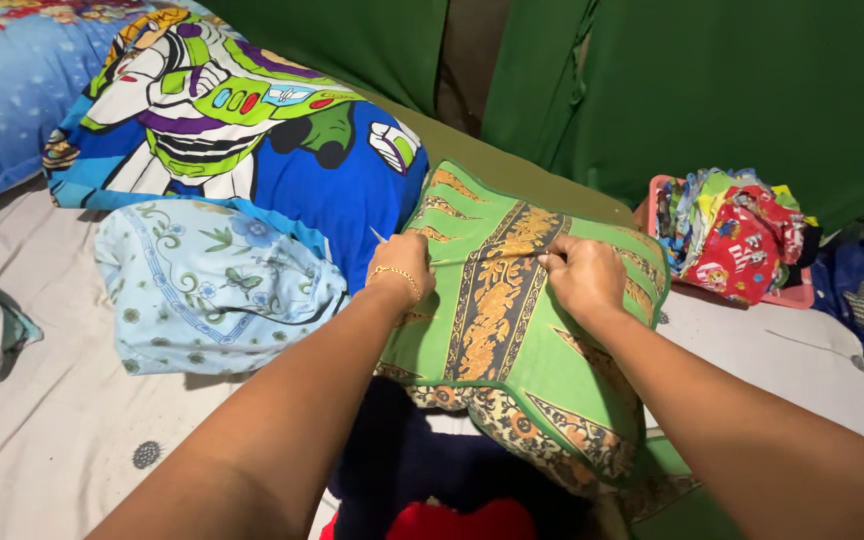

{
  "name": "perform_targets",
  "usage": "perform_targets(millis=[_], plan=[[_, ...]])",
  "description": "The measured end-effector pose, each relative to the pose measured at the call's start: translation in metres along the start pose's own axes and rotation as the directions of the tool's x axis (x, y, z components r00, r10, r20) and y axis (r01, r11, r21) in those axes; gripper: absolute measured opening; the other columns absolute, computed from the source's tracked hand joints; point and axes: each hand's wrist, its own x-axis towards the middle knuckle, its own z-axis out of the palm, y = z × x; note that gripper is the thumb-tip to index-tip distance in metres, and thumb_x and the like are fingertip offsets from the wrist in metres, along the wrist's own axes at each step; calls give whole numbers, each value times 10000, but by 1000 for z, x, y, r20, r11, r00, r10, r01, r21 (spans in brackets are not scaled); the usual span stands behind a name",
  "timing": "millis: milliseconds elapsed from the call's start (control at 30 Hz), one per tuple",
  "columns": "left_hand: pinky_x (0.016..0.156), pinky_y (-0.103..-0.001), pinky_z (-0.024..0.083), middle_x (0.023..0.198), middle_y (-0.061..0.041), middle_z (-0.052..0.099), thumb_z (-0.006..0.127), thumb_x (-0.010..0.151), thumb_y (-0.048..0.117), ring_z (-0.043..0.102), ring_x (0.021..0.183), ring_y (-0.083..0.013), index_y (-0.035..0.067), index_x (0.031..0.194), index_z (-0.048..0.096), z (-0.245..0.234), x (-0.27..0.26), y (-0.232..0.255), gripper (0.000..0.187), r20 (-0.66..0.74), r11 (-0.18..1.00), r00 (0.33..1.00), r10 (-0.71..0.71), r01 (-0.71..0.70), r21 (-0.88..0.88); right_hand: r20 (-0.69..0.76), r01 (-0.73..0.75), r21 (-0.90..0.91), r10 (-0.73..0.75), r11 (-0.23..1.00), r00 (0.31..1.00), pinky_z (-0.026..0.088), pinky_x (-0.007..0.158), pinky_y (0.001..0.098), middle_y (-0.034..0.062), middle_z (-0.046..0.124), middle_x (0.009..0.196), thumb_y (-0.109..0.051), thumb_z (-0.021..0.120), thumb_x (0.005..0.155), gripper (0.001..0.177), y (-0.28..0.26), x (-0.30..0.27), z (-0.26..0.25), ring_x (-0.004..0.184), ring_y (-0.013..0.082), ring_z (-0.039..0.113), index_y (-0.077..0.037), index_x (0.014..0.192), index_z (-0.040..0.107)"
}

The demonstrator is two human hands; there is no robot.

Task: The person stuffs a green patterned pillow with yellow fabric pieces and then zips it closed. They then pick up a blue pillow featuring a cartoon character and begin stuffing it with additional fabric pieces.

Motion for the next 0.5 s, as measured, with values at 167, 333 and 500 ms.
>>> perform_targets(millis=[167,333,500], plan=[[903,-497,545,1056,-225,719,731,810,115,681,1038,-418,68,1018,711,22,7,4,214,-69,1000,997,-14,15,10,51,-45,26,43,999,998,539,772,498,151,741,841,-309,779,837,164,18,6,8,817,375,702,-180,933,811],[868,-538,533,1038,-244,711,719,806,76,665,1006,-462,52,1096,612,38,32,21,310,-161,997,984,-74,77,16,-3,68,107,-68,992,998,537,754,495,146,740,845,-285,778,825,148,40,51,15,816,376,697,-166,906,812],[750,-573,502,945,-255,690,736,722,25,653,899,-485,29,1237,485,47,93,73,574,-450,992,886,111,-127,-6,-83,47,251,-26,967,996,548,740,483,133,746,819,-269,769,835,128,74,117,-8,747,354,713,-157,885,806]])
